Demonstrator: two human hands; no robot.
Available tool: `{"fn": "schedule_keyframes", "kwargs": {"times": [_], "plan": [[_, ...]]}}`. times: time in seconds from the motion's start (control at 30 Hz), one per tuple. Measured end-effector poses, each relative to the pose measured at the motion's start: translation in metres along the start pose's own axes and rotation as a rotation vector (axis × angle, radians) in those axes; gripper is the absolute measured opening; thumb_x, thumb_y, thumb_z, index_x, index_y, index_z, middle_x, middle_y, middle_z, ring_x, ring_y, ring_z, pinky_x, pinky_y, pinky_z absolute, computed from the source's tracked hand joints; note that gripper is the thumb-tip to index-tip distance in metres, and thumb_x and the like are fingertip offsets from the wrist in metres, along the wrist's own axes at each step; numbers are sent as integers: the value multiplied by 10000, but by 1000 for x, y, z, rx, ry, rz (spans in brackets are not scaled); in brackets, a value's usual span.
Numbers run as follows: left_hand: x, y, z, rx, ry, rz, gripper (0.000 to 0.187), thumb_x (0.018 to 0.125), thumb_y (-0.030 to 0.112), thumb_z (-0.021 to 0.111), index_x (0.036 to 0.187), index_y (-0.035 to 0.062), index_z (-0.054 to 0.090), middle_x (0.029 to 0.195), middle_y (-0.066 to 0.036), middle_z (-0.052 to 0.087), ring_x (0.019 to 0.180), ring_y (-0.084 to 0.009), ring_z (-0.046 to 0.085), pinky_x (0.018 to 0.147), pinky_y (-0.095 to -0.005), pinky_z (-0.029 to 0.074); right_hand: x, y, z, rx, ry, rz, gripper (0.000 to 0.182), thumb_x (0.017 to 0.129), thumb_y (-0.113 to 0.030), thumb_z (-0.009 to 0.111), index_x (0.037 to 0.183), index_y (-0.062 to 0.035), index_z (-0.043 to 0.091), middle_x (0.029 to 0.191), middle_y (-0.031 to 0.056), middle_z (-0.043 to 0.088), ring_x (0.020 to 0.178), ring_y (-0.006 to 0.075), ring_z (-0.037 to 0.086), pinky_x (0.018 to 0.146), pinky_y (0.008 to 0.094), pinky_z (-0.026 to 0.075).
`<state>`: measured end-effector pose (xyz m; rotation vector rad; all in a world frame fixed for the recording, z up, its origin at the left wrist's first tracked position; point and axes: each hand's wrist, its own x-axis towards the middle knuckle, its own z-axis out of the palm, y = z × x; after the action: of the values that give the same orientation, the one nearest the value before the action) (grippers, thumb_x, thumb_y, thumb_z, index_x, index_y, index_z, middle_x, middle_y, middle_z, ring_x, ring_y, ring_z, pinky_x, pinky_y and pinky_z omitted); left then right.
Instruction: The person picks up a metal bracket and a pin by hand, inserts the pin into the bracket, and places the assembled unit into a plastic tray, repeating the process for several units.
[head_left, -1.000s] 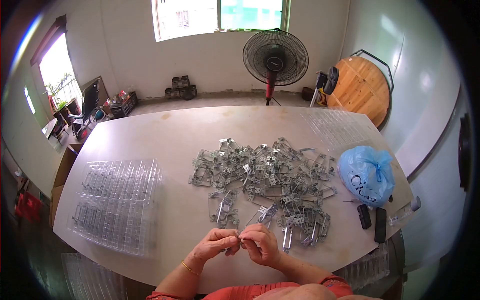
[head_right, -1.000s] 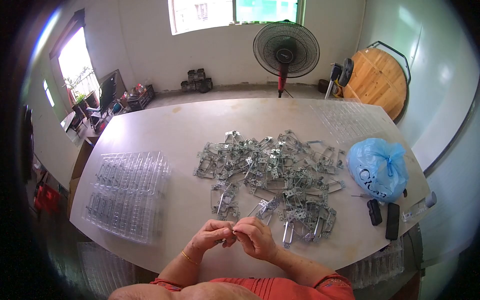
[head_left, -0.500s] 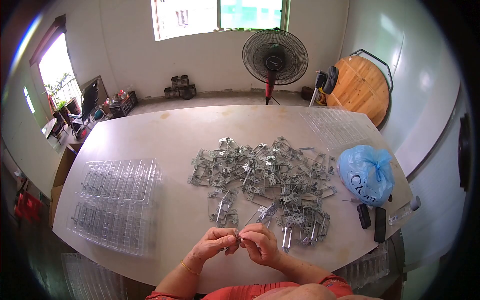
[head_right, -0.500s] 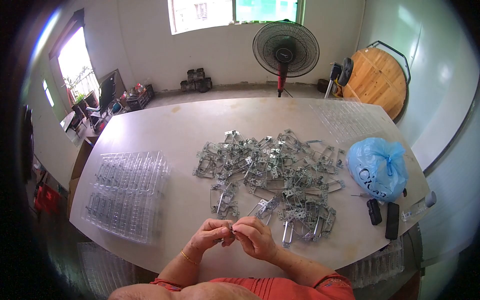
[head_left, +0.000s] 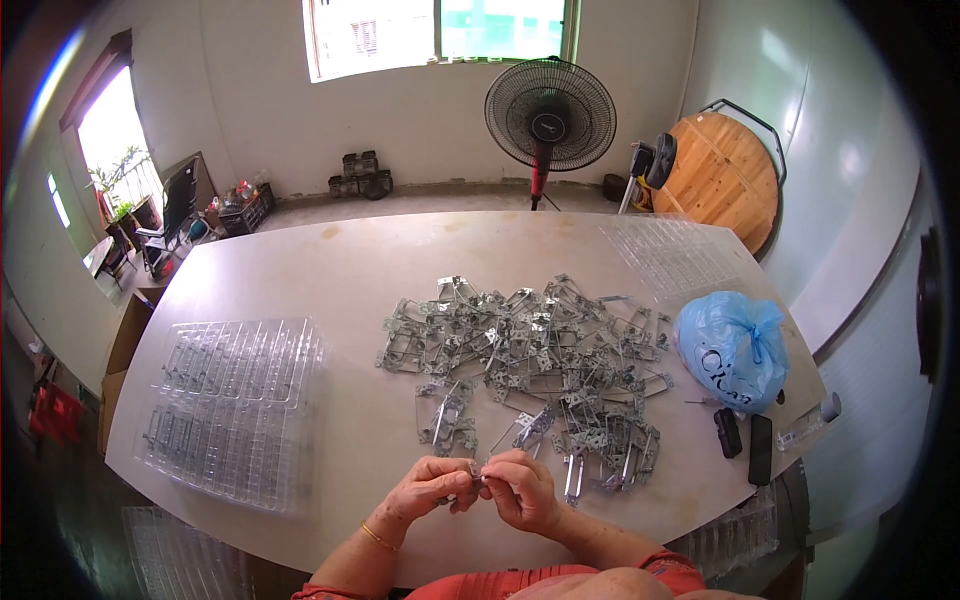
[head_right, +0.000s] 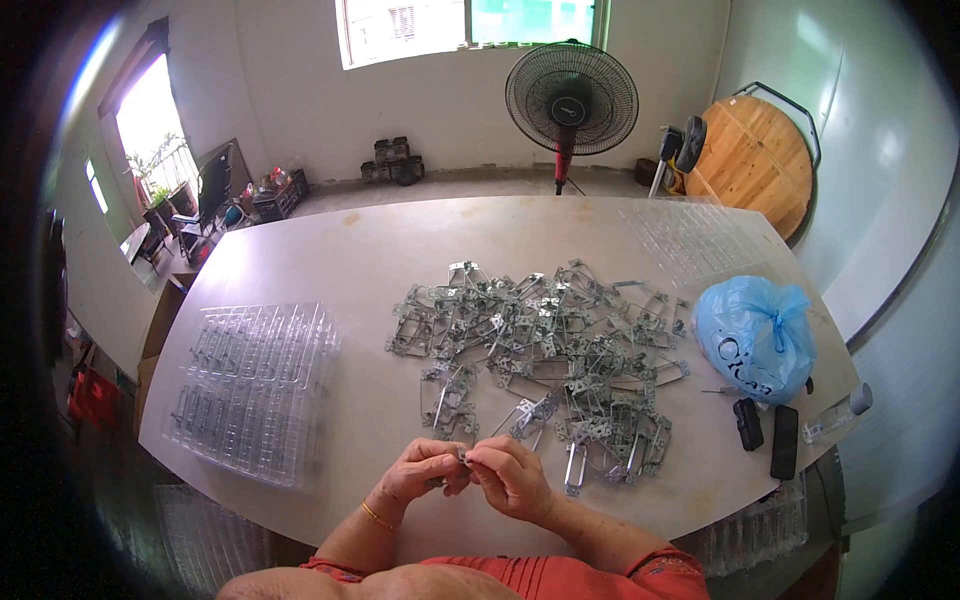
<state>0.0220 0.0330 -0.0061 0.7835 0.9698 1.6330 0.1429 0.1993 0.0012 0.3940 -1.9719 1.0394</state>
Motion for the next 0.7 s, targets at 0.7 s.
{"fn": "schedule_keyframes", "kwargs": {"times": [0.7], "plan": [[0,-5,-4,5,27,-38,383,1016,338,593,892,-15,673,801,-116,649,670,-175,587,574,-299,437,-2,1,1,31,-3,32,229,920,74,648,1124,-12,587,944,136,635,637,151,667,521,261,562]]}}
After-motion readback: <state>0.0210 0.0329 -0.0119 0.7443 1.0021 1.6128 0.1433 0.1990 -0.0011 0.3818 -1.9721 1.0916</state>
